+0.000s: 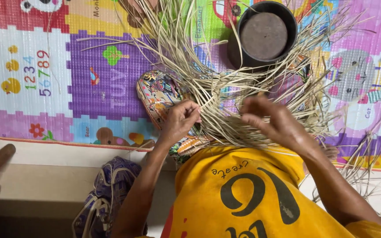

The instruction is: Weaving dried palm leaves together to create a handcrafted item while sitting on a floor mat.

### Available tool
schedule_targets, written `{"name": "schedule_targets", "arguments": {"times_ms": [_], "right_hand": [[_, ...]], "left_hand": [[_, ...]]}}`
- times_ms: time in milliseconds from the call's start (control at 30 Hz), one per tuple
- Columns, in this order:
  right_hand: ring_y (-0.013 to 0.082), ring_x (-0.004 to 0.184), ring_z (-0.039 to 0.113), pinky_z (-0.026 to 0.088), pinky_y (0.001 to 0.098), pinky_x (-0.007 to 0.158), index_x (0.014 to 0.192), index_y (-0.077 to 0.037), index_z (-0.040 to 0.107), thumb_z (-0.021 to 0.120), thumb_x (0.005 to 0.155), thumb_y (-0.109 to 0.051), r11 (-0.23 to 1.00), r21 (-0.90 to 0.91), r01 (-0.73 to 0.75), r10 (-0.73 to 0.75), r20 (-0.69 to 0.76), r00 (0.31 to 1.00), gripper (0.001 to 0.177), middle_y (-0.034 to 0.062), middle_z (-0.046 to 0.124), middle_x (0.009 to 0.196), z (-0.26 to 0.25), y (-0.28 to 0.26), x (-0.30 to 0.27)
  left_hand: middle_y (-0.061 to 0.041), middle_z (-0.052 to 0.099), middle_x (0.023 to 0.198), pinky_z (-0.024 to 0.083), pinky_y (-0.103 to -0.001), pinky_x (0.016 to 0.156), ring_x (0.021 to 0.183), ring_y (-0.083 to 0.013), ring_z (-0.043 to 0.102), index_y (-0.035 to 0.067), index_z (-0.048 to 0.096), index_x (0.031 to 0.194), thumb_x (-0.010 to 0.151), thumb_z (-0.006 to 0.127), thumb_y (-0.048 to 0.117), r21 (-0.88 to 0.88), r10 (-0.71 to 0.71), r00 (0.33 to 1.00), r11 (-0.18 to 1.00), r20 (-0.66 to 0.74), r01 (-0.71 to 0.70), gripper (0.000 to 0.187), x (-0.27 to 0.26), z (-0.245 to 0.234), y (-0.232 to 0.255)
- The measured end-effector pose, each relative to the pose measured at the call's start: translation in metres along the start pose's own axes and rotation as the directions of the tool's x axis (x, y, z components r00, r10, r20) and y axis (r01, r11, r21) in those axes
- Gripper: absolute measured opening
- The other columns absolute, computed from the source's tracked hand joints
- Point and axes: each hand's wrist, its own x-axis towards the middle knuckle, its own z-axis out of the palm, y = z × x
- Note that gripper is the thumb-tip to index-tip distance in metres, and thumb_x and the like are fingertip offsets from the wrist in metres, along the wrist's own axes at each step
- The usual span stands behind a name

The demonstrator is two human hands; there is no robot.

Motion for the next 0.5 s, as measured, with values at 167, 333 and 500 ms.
{"name": "schedule_targets", "arguments": {"times_ms": [167, 333, 500], "right_hand": [[0.0370, 0.089, 0.070, 0.058, 0.0452, 0.078, 0.109, -0.003, 0.076, 0.069, 0.096, -0.011, 0.905, -0.161, 0.394, -0.416, -0.136, 0.899, 0.016, 0.0186, 0.071, 0.094, 0.023, -0.022, 0.040], [0.0348, 0.084, 0.070, 0.057, 0.0467, 0.072, 0.115, -0.006, 0.076, 0.065, 0.101, -0.017, 0.896, -0.290, 0.337, -0.361, -0.033, 0.932, 0.021, 0.0168, 0.069, 0.089, 0.052, -0.009, 0.082], [0.0374, 0.098, 0.071, 0.056, 0.0530, 0.081, 0.115, -0.017, 0.075, 0.065, 0.098, -0.036, 0.907, -0.415, 0.069, -0.067, 0.018, 0.998, 0.027, 0.0131, 0.074, 0.103, 0.051, -0.011, 0.096]], "left_hand": [[-0.012, 0.060, 0.073, 0.051, -0.030, 0.059, 0.064, -0.0187, 0.061, 0.001, 0.072, 0.092, 0.095, 0.064, -0.001, 0.135, 0.191, 0.981, 0.971, 0.045, -0.195, 0.009, 0.004, -0.002, -0.015], [-0.017, 0.062, 0.084, 0.056, -0.040, 0.064, 0.075, -0.0350, 0.069, 0.000, 0.072, 0.101, 0.095, 0.063, -0.001, 0.281, 0.269, 0.963, 0.922, 0.032, -0.267, 0.010, -0.003, -0.006, 0.008], [-0.011, 0.067, 0.095, 0.058, -0.046, 0.068, 0.084, -0.0397, 0.071, 0.012, 0.072, 0.102, 0.098, 0.062, 0.010, 0.503, 0.259, 0.964, 0.825, 0.067, -0.257, 0.011, -0.007, -0.007, 0.005]]}}
